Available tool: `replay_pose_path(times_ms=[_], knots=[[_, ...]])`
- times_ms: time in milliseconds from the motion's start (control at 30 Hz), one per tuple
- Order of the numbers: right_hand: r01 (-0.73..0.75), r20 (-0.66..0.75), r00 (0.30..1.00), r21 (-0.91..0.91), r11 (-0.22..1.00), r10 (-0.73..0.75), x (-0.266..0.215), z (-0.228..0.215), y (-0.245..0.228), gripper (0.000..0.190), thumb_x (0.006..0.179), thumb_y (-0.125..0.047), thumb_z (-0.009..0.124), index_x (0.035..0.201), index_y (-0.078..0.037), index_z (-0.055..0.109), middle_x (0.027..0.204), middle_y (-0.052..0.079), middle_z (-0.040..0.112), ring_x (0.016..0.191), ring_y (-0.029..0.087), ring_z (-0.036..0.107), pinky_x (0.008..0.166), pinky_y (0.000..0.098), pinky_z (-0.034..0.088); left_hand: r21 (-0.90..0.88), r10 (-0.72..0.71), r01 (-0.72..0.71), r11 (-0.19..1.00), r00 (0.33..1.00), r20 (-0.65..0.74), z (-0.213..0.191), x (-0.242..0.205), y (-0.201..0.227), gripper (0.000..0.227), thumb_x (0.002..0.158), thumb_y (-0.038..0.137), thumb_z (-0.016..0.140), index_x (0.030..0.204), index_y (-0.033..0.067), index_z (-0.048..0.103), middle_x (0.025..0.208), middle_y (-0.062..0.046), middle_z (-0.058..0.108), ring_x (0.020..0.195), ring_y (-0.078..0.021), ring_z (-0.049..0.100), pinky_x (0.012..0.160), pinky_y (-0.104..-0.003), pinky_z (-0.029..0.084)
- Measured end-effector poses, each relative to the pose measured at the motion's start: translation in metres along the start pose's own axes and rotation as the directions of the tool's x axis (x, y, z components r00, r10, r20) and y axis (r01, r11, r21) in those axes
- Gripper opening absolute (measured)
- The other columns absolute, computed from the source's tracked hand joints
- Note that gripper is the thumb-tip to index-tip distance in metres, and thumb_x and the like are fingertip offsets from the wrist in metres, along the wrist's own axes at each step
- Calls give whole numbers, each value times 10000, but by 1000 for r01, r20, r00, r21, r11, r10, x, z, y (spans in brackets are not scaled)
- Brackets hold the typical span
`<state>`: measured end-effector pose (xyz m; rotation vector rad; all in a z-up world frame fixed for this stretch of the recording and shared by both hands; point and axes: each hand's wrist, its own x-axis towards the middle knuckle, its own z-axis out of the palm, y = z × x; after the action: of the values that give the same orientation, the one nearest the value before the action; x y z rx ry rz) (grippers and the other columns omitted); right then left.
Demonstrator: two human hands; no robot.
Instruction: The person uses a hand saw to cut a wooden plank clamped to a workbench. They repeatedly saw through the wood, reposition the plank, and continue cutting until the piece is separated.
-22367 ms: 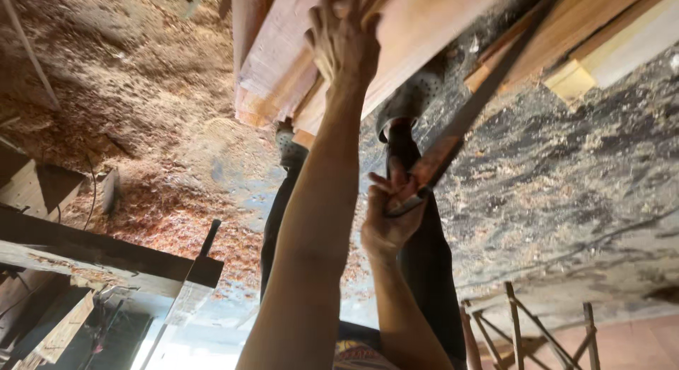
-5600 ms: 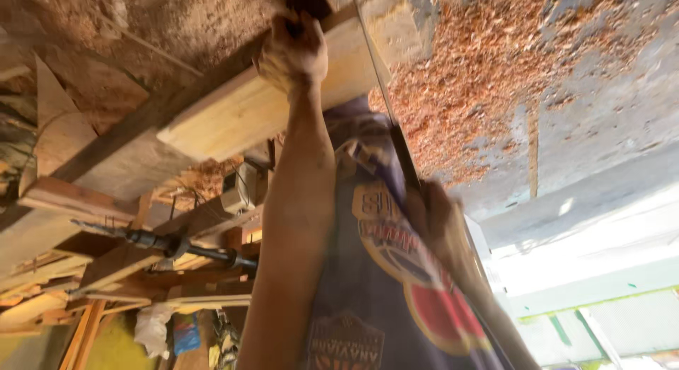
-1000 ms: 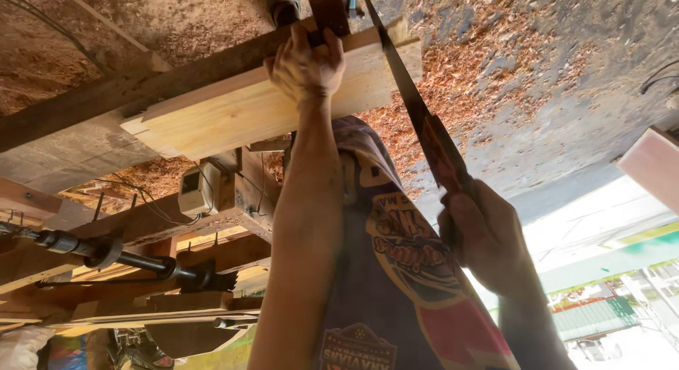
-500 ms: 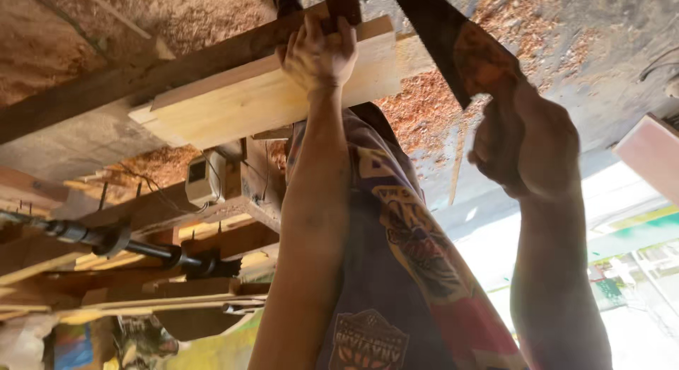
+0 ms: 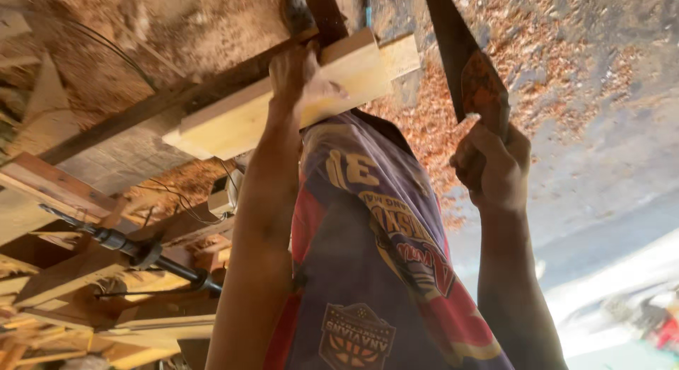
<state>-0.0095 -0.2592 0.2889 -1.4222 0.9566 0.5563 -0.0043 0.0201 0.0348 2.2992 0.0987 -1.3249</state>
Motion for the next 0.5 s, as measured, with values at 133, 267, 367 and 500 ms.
replay_pose_path(times_ms=[133,267,367,500], knots=[[142,30,990,-161,977,-139,-27,-49,26,139,977,-83,591,854,-20,591,680,76,584,488,129,501,422,290,394,-12,120,-136,991,907,-403,33,-49,12,992,553,562,956,1317,86,541,1114,-148,686,1003,-326,667,909,-525,512],[475,188,880,-399,785,-437,-34,-74,52,159,955,-68,593,815,-15,539,633,62,523,435,134,422,395,291,344,26,164,-202,979,703,-692,49,-63,3,893,518,458,1018,1217,75,616,1130,-168,671,1029,-346,649,883,-513,529],[642,291,766,-364,675,-573,-44,-91,71,130,989,-60,568,881,2,530,695,67,549,493,122,480,430,294,405,108,224,-218,970,626,-747,77,-57,3,849,529,397,1027,1210,85,627,1149,-175,658,1050,-343,640,870,-512,528],[623,306,782,-379,684,-543,-37,-75,104,194,1027,-131,488,893,-11,561,646,57,552,440,92,452,380,291,405,273,226,-30,962,649,-726,102,-28,-1,735,577,310,991,1188,158,612,1182,-168,653,1075,-340,638,843,-528,511]])
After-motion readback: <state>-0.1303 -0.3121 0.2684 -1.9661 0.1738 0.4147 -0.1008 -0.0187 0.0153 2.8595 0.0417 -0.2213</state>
